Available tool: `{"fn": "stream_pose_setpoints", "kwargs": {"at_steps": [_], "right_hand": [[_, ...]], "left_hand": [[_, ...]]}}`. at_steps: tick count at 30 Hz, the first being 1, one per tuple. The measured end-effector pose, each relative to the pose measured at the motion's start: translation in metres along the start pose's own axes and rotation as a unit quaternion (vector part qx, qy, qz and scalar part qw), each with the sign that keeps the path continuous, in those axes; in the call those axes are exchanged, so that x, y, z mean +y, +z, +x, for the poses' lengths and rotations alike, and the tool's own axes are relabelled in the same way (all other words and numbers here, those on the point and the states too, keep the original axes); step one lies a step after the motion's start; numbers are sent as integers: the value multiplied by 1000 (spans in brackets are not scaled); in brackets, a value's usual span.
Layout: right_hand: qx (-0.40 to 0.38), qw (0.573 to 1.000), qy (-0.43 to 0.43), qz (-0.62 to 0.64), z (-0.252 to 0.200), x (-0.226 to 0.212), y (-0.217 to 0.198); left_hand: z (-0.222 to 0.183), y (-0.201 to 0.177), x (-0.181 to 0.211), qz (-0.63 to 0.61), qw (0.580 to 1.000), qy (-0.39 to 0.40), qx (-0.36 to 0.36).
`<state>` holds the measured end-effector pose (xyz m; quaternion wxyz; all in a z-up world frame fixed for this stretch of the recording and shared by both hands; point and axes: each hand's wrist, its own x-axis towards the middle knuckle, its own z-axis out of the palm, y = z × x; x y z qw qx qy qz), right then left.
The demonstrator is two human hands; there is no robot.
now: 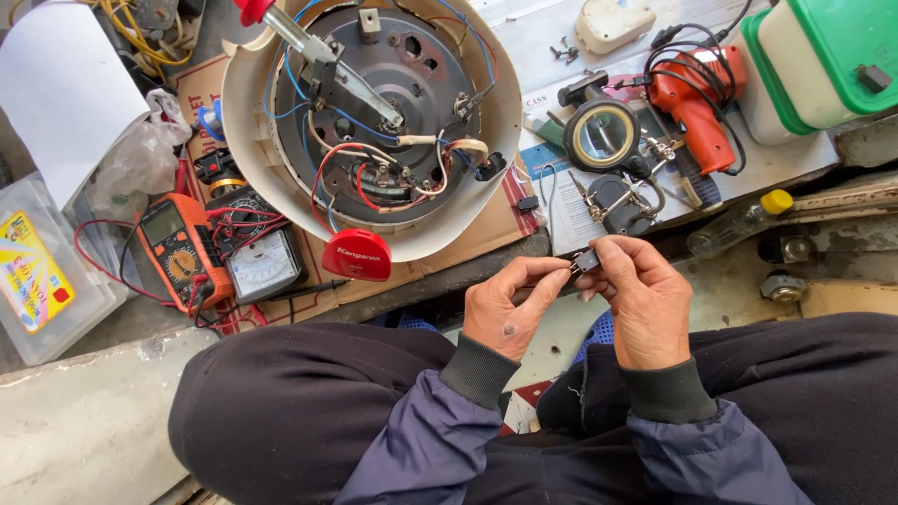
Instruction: Testing the functionality of a small electronic switch from a disassembled appliance using a magnifying glass and manual manipulation.
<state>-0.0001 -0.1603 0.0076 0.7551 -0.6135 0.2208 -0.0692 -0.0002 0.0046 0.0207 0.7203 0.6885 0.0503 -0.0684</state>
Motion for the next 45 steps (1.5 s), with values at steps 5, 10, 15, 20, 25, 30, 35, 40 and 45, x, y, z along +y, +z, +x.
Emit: {"fn": "stream_pose_setpoints", "kwargs": {"at_steps": [5, 10, 15, 20, 25, 30, 35, 40, 45], "right_hand": [[-10, 1000, 0, -3, -1, -2, 2], [-33, 999, -2, 24, -5, -9, 8], [-60, 998, -6, 35, -10, -10, 6], [-58, 997, -4, 47, -11, -15, 7], [-56, 998, -8, 41, -9, -11, 4], [-60, 998, -23, 9, -8, -10, 2], [-68, 998, -20, 1, -12, -7, 3], [-61, 998, -27, 0, -17, -21, 11], [-63, 997, -6, -37, -19, -55, 24]], "left_hand": [[0, 2, -6, 49, 997, 56, 21], [1, 4, -14, 62, 992, 95, 52], [3, 3, -14, 71, 989, 109, 73], [2, 5, -18, 87, 984, 135, 73], [-3, 6, 6, 112, 974, 181, 80], [-6, 19, -1, 123, 966, 214, 77], [-7, 19, -5, 158, 958, 220, 96], [-6, 15, -2, 180, 956, 218, 78], [11, 21, -17, -74, 996, -37, 42]]}}
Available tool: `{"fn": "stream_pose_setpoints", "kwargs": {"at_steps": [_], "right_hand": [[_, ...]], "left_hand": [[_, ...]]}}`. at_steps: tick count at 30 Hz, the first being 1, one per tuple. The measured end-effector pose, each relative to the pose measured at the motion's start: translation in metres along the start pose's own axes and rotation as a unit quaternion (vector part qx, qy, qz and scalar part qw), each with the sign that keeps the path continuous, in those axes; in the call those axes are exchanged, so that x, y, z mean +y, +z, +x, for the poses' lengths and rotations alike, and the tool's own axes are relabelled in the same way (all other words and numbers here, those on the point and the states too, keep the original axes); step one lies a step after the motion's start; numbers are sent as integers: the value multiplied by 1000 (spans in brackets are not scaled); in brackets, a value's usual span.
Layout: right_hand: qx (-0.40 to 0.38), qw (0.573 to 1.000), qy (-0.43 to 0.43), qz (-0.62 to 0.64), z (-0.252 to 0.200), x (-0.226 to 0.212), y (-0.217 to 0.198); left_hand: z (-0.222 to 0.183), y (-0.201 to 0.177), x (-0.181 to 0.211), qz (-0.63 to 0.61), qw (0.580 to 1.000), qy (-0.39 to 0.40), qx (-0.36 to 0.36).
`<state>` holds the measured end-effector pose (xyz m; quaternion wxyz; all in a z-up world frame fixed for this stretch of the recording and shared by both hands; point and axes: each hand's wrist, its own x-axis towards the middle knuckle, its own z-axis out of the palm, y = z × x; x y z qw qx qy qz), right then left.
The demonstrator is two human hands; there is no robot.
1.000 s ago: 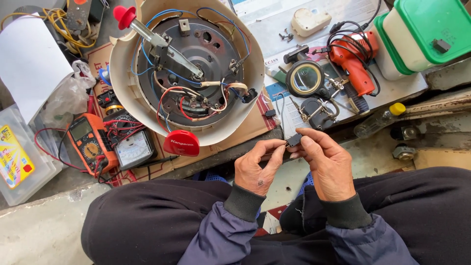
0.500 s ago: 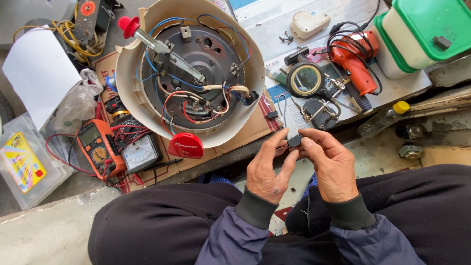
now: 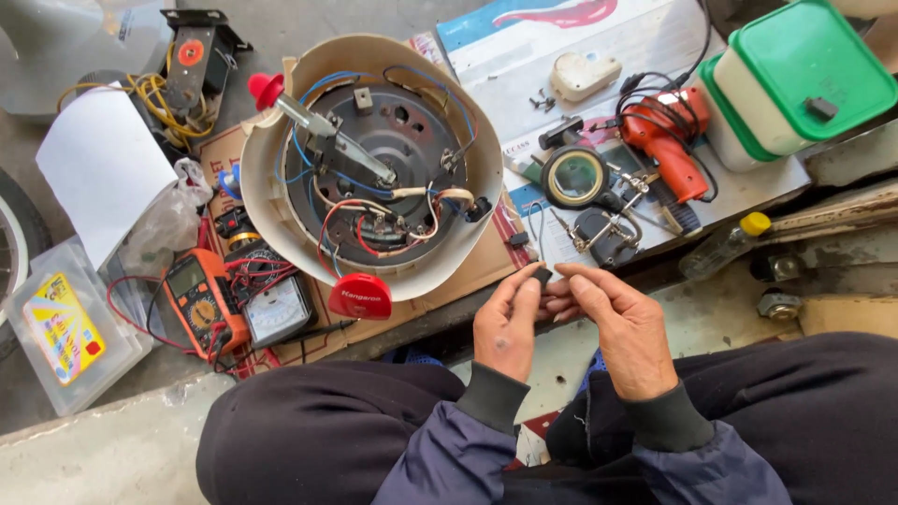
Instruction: Testing the functionality of a small electronic switch from a disassembled appliance using a magnifying glass and manual manipulation.
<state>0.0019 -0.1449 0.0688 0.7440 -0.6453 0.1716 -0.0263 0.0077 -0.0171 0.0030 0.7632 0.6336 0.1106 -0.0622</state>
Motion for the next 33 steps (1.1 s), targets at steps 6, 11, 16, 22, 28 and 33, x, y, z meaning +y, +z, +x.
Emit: {"fn": "stream_pose_setpoints", "kwargs": {"at_steps": [6, 11, 16, 22, 28, 33], "right_hand": [[17, 995, -64, -72, 32, -45, -21], [-9, 978, -38, -207, 60, -79, -27], [-58, 970, -14, -237, 70, -48, -31], [-33, 991, 23, -125, 62, 6, -25], [-33, 983, 32, -180, 55, -15, -29], [24, 955, -19, -295, 82, -48, -56]], "left_hand": [[28, 6, -5, -215, 967, -134, 11], [31, 14, 21, -169, 967, -190, 27], [45, 12, -6, -189, 963, -190, 44], [57, 8, -14, -153, 974, -165, 19], [72, 6, -14, -137, 973, -173, 61], [92, 19, -19, -88, 982, -116, 123]]}}
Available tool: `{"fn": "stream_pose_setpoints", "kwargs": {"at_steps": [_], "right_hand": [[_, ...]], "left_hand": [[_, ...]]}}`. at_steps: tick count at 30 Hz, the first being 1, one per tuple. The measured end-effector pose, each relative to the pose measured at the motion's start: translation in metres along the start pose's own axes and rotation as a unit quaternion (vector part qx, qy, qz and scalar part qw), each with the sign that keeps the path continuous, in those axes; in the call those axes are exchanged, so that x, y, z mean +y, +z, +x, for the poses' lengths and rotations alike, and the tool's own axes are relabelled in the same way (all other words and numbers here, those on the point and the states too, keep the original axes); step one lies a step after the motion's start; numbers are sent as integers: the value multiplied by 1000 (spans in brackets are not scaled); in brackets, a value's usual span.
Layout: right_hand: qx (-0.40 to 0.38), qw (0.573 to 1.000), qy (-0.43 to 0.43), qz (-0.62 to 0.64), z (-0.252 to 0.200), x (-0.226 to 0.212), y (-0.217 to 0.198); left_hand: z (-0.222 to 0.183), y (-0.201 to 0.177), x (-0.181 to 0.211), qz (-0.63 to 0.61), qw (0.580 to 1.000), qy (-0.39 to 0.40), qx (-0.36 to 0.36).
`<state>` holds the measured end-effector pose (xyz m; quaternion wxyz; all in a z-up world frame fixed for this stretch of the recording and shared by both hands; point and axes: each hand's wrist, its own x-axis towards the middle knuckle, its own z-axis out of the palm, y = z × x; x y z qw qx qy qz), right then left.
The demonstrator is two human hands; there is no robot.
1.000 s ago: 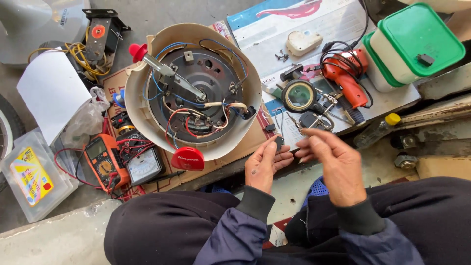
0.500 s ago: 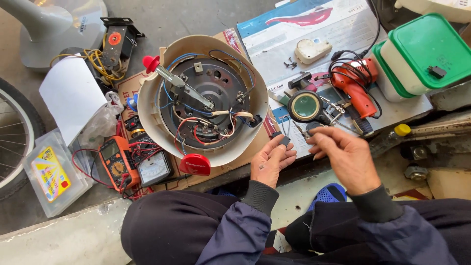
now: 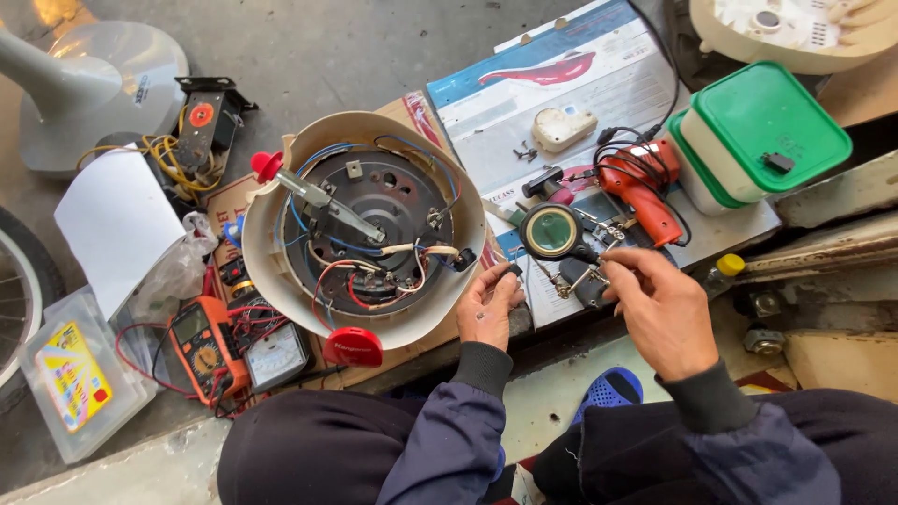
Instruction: Testing the functionality of a small electronic switch from a disassembled appliance using a magnifying glass and manual manipulation.
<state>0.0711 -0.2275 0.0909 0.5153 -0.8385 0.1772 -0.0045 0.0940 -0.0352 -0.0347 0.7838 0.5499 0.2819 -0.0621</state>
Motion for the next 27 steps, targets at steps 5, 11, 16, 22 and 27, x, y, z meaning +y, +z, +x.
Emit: {"fn": "stream_pose_setpoints", "kwargs": {"at_steps": [5, 11, 16, 22, 27], "right_hand": [[-47, 979, -62, -187, 39, 18, 7], [-105, 962, -32, -251, 53, 41, 25], [-108, 961, -25, -254, 53, 37, 29], [-93, 966, -74, -231, 54, 32, 26], [-89, 963, -96, -235, 58, 46, 29]], "left_hand": [[23, 20, -24, -12, 999, 34, 2], [50, 36, -30, -10, 998, 53, -10], [62, 46, -28, -6, 997, 54, -60], [65, 51, -22, 15, 995, 46, -87], [67, 49, -21, 32, 994, 51, -86]]}}
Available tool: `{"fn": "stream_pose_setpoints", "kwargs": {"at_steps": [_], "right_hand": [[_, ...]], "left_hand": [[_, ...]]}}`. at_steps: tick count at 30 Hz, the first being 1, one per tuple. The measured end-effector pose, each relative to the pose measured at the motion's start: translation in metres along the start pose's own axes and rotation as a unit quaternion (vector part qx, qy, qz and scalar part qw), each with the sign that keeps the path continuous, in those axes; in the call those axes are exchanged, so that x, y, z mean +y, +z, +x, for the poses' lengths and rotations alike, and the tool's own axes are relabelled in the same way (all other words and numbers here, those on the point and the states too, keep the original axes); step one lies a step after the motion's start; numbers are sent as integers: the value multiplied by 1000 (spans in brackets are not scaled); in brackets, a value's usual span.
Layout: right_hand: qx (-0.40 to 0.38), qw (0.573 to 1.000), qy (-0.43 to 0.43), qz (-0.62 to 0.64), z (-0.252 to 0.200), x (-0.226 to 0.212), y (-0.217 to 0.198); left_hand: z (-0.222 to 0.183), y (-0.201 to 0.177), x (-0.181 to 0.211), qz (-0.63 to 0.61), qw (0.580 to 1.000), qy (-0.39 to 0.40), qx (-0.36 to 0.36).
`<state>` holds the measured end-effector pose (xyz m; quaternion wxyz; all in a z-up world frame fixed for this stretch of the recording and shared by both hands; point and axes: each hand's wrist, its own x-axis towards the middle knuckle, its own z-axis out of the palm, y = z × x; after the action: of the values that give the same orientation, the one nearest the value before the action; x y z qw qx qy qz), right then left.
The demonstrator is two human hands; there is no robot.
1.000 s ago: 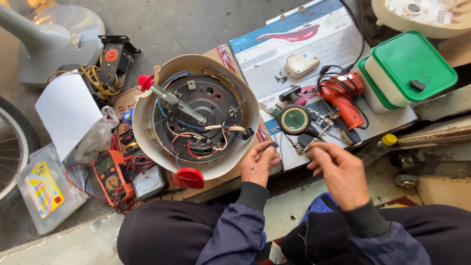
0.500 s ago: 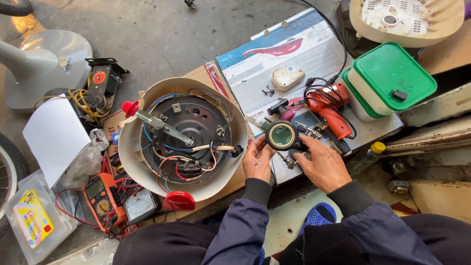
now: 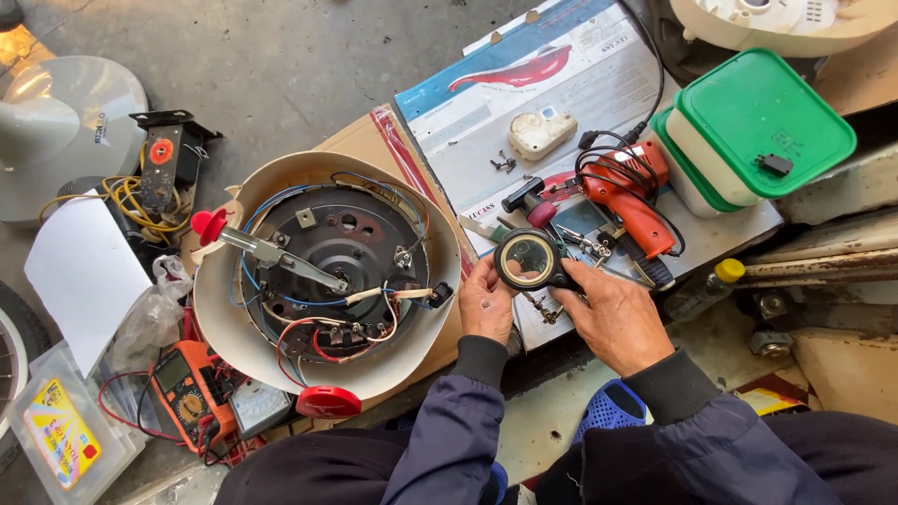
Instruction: Testing the functionality of a small electronic switch from a disassembled appliance using a magnifying glass and manual manipulation.
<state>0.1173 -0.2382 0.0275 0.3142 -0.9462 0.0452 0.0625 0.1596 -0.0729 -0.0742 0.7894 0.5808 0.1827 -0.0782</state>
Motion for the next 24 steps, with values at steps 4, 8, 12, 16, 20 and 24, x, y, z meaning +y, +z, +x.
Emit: {"fn": "stream_pose_setpoints", "kwargs": {"at_steps": [4, 8, 12, 16, 20, 24], "right_hand": [[6, 1000, -5, -7, -3, -3, 2], [-6, 1000, 7, -18, -5, -1, 2], [-12, 1000, 25, -12, -5, 2, 5], [-23, 999, 31, -23, -6, 1, 4], [-25, 999, 35, -18, -5, -2, 1], [-28, 999, 37, -20, -6, -2, 1]], "left_hand": [[1, -1, -3, 2, 1000, -7, -2], [-2, 1, 2, -3, 1000, -12, -4], [4, -3, -12, -32, 999, -21, -7], [3, -4, -10, -14, 1000, -18, -12], [4, -3, -13, -2, 1000, -17, -8], [1, -1, -8, 14, 1000, -10, -3]]}}
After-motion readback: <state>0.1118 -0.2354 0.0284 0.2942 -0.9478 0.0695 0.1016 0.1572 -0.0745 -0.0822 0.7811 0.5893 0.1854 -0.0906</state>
